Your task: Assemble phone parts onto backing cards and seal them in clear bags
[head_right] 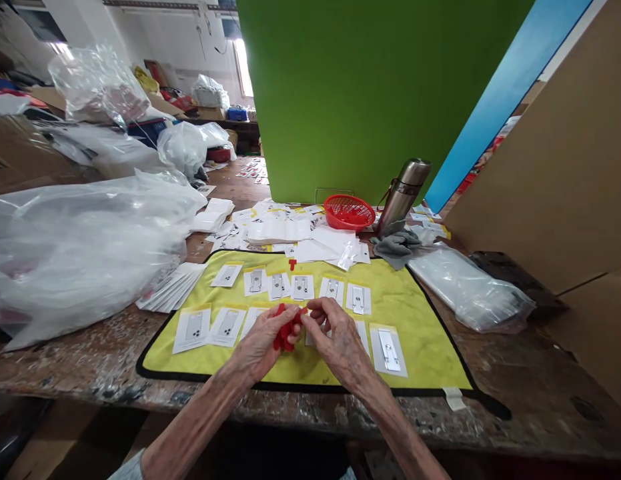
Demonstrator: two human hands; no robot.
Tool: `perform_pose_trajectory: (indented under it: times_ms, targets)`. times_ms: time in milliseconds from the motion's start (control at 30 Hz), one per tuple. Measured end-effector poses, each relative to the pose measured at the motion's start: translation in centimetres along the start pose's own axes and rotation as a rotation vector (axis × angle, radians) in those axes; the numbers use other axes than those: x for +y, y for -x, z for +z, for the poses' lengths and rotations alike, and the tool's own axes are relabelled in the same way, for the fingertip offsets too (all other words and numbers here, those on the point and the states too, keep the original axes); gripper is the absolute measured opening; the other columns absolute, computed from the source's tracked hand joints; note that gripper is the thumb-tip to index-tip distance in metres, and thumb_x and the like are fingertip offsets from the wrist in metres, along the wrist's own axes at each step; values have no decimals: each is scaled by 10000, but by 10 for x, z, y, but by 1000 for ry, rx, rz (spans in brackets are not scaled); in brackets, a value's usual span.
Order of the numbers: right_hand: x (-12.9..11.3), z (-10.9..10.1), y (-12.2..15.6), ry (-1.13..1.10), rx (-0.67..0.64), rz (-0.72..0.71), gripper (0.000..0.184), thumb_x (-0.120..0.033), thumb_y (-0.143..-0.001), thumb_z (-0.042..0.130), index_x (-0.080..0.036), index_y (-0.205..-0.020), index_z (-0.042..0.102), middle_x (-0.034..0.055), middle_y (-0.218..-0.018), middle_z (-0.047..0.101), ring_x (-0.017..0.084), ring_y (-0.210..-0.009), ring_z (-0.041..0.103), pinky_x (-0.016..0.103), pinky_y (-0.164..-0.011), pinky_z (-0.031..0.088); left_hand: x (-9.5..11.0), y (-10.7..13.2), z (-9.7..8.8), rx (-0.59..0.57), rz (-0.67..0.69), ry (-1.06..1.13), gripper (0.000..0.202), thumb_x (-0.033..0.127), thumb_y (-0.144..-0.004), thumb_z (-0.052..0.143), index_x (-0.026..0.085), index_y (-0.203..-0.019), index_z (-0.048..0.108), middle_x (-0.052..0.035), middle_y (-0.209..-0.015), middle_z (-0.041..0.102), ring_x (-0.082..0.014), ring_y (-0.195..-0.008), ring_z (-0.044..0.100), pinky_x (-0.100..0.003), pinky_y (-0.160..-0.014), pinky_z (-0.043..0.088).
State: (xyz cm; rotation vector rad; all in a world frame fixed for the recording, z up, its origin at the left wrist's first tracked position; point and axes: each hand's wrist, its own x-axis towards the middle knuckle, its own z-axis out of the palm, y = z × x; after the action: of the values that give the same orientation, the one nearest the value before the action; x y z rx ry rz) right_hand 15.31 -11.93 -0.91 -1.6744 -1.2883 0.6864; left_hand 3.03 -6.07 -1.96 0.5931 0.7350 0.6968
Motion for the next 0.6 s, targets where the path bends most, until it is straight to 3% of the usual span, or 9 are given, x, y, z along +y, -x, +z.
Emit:
perform_pose_trajectory:
  times_ms: [167, 367, 500, 600]
  targets:
    - [-1, 0, -8, -257, -91, 163, 338, -496, -699, 621, -201, -853, 558, 11, -729, 625, 156, -674, 584, 274, -621, 449, 5, 0, 3, -55, -15, 18, 313, 286, -597, 829, 110, -684, 585, 20, -570, 568, -35, -431, 466, -143, -387, 307]
    - [-2, 2, -21, -269, -35, 121, 225, -408, -686, 582, -209, -772, 521, -22, -671, 549, 128, -617, 533, 250, -586, 430, 7, -4, 6, -44, -132, 134, 206, 209, -732, 743, 99, -698, 572, -5, -581, 565, -24, -414, 436, -119, -364, 282]
    - [9, -36, -42, -161, 50, 23, 214, -405, -688, 580, -203, -749, 540, -11, -694, 535, 114, -623, 478, 230, -582, 395, 14, -6, 5, 42, -258, 214, 238, 177, -889, 545, 72, -678, 574, -66, -613, 577, -26, -430, 436, -107, -368, 311]
    - [24, -73, -55, -95, 51, 77, 241, -402, -655, 623, -189, -736, 547, -21, -660, 519, 95, -562, 435, 220, -528, 349, 19, -8, 6, 116, -294, 233, 311, 179, -930, 435, 67, -677, 577, -109, -659, 595, -55, -465, 479, -128, -382, 365]
